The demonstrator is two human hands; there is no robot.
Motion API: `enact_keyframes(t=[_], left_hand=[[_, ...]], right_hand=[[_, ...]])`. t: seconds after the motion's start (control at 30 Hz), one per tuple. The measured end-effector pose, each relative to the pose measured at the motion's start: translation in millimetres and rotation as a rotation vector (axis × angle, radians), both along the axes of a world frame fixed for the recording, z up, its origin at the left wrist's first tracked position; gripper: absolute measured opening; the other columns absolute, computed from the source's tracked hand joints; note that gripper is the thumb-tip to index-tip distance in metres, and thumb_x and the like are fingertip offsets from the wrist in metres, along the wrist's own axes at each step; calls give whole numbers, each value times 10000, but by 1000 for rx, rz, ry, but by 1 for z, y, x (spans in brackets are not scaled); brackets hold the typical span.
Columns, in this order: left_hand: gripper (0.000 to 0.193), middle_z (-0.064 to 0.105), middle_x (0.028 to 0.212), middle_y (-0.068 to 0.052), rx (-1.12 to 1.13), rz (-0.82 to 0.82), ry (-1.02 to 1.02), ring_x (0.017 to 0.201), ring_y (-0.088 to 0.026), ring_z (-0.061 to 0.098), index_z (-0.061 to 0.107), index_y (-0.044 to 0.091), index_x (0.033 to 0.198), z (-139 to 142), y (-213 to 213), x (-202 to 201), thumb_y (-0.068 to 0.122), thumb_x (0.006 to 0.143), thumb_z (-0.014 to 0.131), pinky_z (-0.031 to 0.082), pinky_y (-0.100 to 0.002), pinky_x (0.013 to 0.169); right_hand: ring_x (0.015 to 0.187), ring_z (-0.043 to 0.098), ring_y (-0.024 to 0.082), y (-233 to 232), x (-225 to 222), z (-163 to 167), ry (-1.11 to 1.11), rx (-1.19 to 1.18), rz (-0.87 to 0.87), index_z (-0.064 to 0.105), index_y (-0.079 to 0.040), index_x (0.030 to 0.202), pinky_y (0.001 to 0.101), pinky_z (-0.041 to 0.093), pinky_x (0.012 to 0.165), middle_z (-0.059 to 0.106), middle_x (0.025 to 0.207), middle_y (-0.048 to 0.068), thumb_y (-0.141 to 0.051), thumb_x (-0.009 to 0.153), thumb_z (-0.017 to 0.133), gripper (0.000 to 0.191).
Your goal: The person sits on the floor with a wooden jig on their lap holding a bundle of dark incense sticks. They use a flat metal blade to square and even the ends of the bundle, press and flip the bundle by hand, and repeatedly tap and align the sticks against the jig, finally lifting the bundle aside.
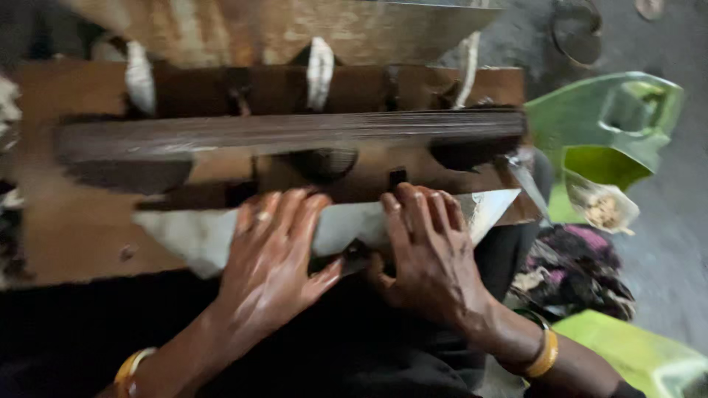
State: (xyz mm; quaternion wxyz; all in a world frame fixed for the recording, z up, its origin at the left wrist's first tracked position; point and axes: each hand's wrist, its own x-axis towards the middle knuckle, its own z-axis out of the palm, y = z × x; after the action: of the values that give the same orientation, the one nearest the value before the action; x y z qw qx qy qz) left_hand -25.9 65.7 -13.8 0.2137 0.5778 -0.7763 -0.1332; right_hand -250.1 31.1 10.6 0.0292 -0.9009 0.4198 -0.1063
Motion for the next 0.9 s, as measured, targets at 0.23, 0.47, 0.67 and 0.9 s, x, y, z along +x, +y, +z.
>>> enact_keyframes(t=[0.23,0.47,0.67,0.9], left_hand=[[274,701,971,8,-488,-7,-491,947,-171,636,766,169,1150,-12,13,15,305,914,738,480,-382,851],[138,719,885,90,-417,-106,-570,844,-97,634,768,240,1068,-7,-16,20,194,949,716,523,-296,759],[435,594,801,80,-707,-112,-651,759,-96,543,745,285,1315,20,-62,2,82,935,693,493,-276,697],[545,604,831,61,-670,-128,-655,757,-104,536,736,261,1360,41,-86,-12,-62,925,672,453,-284,644]], right_hand=[[1196,584,370,-8,-33,-6,10,-110,18,584,-33,1353,525,440,1077,587,1308,196,-190,900,715,497],[1069,721,271,-59,-125,26,39,-35,-65,735,-122,1189,401,563,884,750,1175,72,-74,913,675,287],[952,708,253,-96,-135,32,-165,-241,-134,750,-27,1111,359,553,833,744,1053,102,44,972,645,188],[986,706,241,-105,-130,24,-184,-353,-129,737,-21,1090,355,537,874,731,1063,101,84,956,632,200]])
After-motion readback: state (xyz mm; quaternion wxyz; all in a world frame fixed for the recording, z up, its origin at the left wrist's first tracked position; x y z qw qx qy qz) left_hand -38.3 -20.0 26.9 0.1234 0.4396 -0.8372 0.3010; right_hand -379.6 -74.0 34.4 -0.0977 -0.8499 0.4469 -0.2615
